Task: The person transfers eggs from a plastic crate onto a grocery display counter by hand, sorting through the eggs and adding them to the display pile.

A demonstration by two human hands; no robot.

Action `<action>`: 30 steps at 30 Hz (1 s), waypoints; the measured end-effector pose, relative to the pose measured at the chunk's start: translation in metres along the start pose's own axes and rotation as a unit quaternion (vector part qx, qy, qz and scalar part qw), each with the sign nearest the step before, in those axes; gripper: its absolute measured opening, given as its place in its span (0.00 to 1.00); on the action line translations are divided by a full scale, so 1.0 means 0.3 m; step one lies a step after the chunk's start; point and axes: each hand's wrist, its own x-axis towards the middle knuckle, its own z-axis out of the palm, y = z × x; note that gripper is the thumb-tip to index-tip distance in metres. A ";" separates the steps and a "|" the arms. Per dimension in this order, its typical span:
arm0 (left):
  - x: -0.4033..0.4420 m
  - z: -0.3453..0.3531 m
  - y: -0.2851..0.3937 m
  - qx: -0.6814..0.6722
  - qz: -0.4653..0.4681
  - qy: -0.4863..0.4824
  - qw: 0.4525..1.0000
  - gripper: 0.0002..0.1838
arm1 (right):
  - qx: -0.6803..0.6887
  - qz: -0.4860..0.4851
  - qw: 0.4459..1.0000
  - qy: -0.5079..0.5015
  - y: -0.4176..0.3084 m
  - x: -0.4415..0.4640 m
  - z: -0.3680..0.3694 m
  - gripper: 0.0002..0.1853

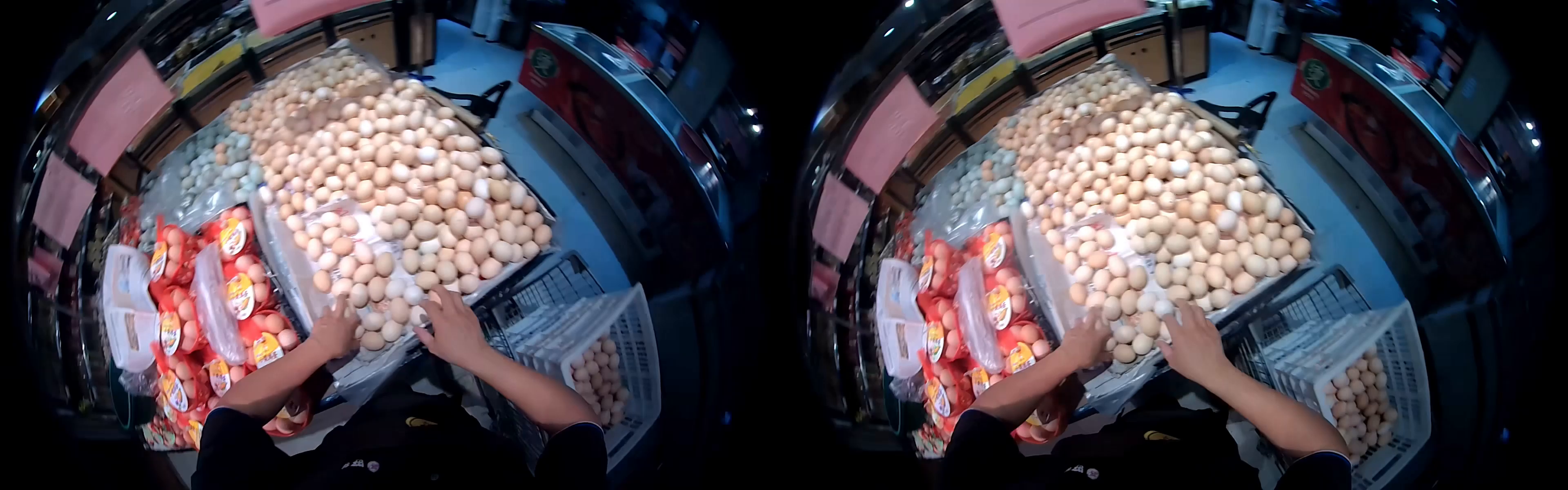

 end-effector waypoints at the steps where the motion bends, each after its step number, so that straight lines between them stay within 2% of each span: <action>1: -0.010 -0.019 0.010 0.010 -0.003 -0.008 1.000 0.30 | 0.024 0.022 0.999 0.028 0.003 -0.070 -0.088 0.21; 5: -0.015 -0.103 0.065 0.040 -0.032 -0.008 0.999 0.44 | 0.057 0.193 0.963 0.181 0.129 -0.456 -0.325 0.13; 6: 0.007 -0.097 0.049 0.017 -0.012 0.027 0.999 0.42 | 0.047 0.237 0.945 0.221 0.173 -0.571 -0.361 0.11; 7: -0.002 -0.130 0.091 0.013 0.011 0.114 0.993 0.36 | 0.047 0.290 0.923 0.247 0.212 -0.688 -0.393 0.10; 9: 0.040 -0.188 0.171 0.024 0.101 0.270 0.957 0.28 | 0.166 0.436 0.825 0.321 0.236 -0.891 -0.447 0.05; 10: 0.047 -0.250 0.260 -0.048 0.123 0.291 0.947 0.20 | 0.063 0.440 0.834 0.328 0.250 -0.997 -0.458 0.04; 11: 0.076 -0.291 0.326 -0.104 0.188 0.304 0.928 0.13 | 0.024 0.479 0.821 0.309 0.281 -1.131 -0.434 0.05; 12: 0.094 -0.327 0.421 -0.170 0.228 0.278 0.918 0.12 | -0.014 0.516 0.807 0.288 0.305 -1.252 -0.393 0.06; 15: 0.068 -0.424 0.831 -0.316 0.373 0.168 0.856 0.10 | 0.013 0.660 0.715 0.231 0.290 -1.464 -0.318 0.08; 17: 0.048 -0.429 1.093 -0.251 0.490 0.079 0.831 0.16 | 0.062 0.673 0.684 0.275 0.280 -1.544 -0.267 0.08; 19: 0.071 -0.335 1.327 -0.194 0.555 -0.023 0.809 0.27 | 0.082 0.682 0.668 0.287 0.270 -1.585 -0.246 0.08; 21: 0.107 -0.215 1.539 -0.054 0.554 -0.120 0.822 0.38 | 0.046 0.659 0.690 0.296 0.262 -1.635 -0.233 0.08; 23: 0.157 -0.067 1.696 0.043 0.569 -0.177 0.802 0.45 | 0.031 0.665 0.689 0.285 0.261 -1.675 -0.245 0.08; 26: 0.183 0.080 1.857 0.205 0.530 -0.183 0.802 0.49 | 0.025 0.627 0.715 0.307 0.266 -1.746 -0.221 0.10; 28: 0.204 0.143 1.912 0.249 0.524 -0.141 0.802 0.50 | 0.033 0.615 0.727 0.303 0.268 -1.755 -0.230 0.13; 30: 0.238 0.164 1.950 0.259 0.495 -0.193 0.807 0.49 | 0.099 0.627 0.716 0.291 0.265 -1.755 -0.251 0.15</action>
